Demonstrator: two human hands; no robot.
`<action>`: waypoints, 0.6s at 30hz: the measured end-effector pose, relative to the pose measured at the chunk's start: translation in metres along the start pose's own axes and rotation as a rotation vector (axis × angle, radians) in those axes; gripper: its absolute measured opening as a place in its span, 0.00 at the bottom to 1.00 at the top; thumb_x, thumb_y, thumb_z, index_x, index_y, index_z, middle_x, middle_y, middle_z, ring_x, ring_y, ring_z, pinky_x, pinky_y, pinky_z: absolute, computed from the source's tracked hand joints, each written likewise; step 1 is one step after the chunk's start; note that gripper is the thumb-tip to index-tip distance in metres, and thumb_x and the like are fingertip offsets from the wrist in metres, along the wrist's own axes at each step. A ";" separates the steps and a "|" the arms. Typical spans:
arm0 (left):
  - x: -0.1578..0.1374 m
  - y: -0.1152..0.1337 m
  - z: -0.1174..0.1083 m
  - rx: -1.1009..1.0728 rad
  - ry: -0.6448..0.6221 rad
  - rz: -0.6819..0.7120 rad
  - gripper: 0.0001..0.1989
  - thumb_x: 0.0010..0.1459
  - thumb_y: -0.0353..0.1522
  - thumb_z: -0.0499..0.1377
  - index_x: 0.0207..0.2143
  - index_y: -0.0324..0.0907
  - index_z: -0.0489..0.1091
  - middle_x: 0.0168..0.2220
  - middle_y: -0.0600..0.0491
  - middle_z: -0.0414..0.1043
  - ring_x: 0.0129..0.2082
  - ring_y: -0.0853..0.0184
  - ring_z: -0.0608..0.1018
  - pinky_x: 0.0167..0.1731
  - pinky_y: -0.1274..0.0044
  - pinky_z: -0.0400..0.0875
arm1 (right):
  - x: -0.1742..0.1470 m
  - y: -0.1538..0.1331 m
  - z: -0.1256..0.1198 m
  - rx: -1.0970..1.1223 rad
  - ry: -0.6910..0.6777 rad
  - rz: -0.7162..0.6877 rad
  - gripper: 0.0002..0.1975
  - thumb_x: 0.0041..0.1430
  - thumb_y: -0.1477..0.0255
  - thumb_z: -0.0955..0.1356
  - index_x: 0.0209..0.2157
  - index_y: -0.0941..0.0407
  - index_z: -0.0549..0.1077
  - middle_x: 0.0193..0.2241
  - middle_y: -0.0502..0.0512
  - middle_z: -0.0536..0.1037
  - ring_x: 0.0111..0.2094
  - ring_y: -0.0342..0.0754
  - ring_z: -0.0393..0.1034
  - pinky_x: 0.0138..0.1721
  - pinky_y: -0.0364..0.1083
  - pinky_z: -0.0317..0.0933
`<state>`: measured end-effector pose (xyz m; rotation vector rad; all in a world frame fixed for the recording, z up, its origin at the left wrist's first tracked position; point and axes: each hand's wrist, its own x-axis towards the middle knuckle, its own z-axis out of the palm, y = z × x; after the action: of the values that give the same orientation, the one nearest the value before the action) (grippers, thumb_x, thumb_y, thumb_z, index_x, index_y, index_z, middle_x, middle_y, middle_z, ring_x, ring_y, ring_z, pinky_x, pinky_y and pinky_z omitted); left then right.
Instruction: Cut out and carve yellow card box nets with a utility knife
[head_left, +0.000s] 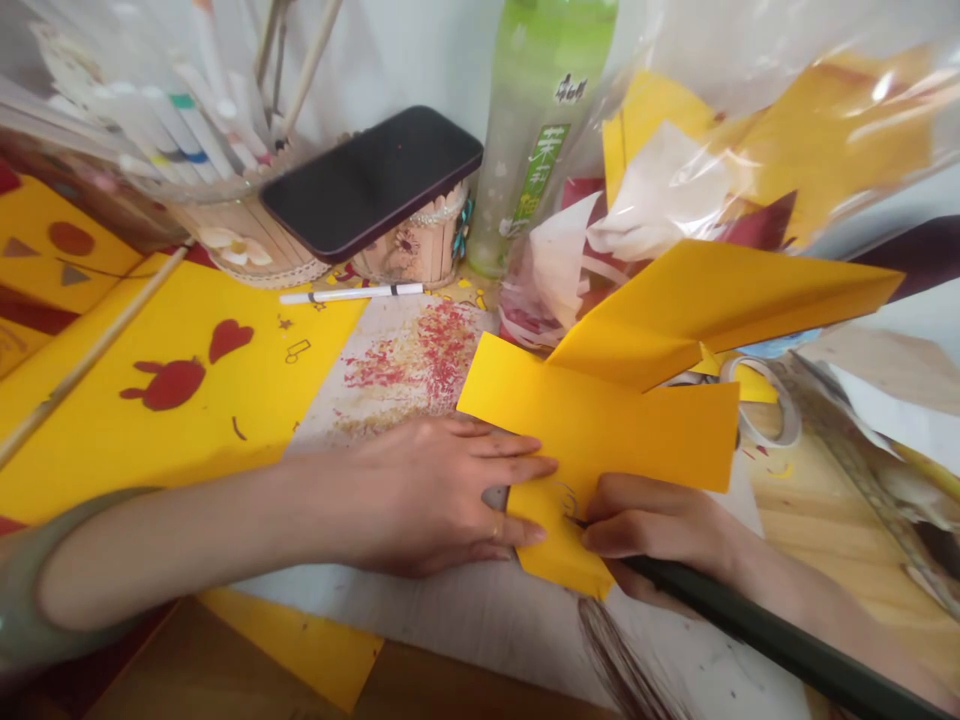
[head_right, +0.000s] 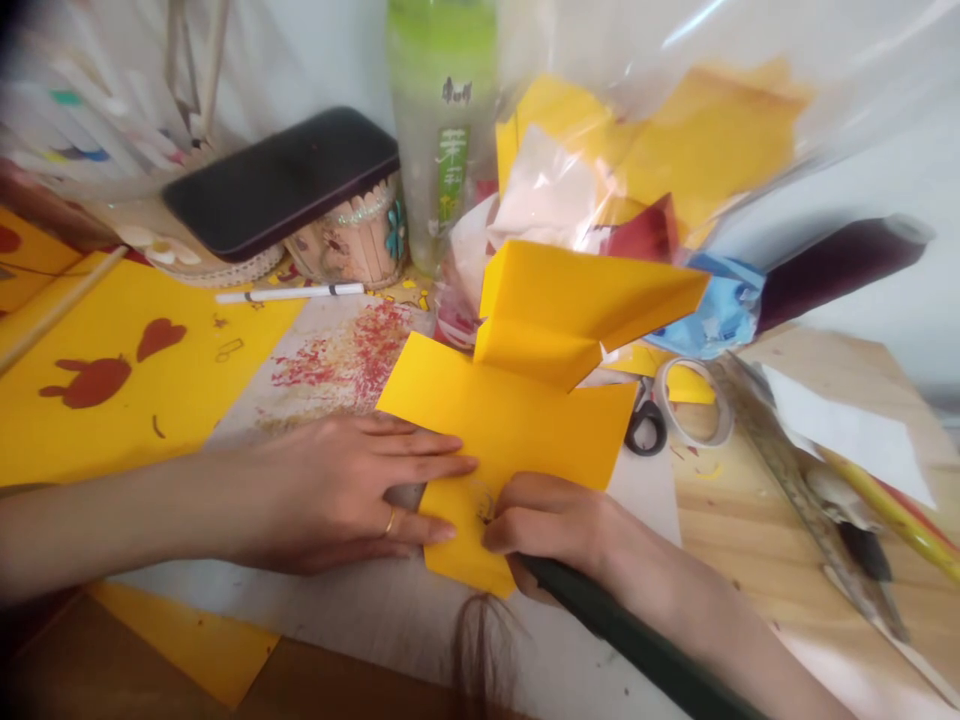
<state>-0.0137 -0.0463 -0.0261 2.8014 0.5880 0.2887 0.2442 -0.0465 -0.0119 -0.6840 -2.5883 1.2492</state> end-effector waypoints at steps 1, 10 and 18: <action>0.000 0.000 0.000 -0.003 -0.002 0.004 0.12 0.64 0.38 0.53 0.47 0.56 0.72 0.59 0.52 0.63 0.57 0.60 0.68 0.49 0.68 0.67 | 0.000 0.001 0.001 0.003 0.002 -0.005 0.08 0.63 0.77 0.62 0.34 0.55 0.72 0.28 0.52 0.72 0.28 0.41 0.67 0.29 0.39 0.60; -0.001 0.001 -0.003 0.026 -0.015 0.029 0.12 0.64 0.38 0.52 0.48 0.54 0.71 0.59 0.50 0.63 0.57 0.59 0.69 0.49 0.66 0.68 | 0.003 0.008 0.016 0.061 0.260 -0.089 0.07 0.58 0.81 0.64 0.32 0.54 0.68 0.25 0.48 0.71 0.24 0.39 0.67 0.26 0.37 0.61; -0.006 0.010 0.006 0.089 0.054 0.007 0.14 0.64 0.37 0.52 0.49 0.50 0.71 0.57 0.41 0.64 0.55 0.54 0.70 0.47 0.63 0.70 | -0.009 -0.033 0.019 0.012 0.744 0.246 0.06 0.55 0.71 0.69 0.32 0.51 0.66 0.26 0.48 0.74 0.22 0.42 0.68 0.22 0.38 0.64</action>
<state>-0.0137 -0.0591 -0.0298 2.8893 0.6172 0.3490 0.2346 -0.0823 0.0020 -1.2150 -1.9194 0.8318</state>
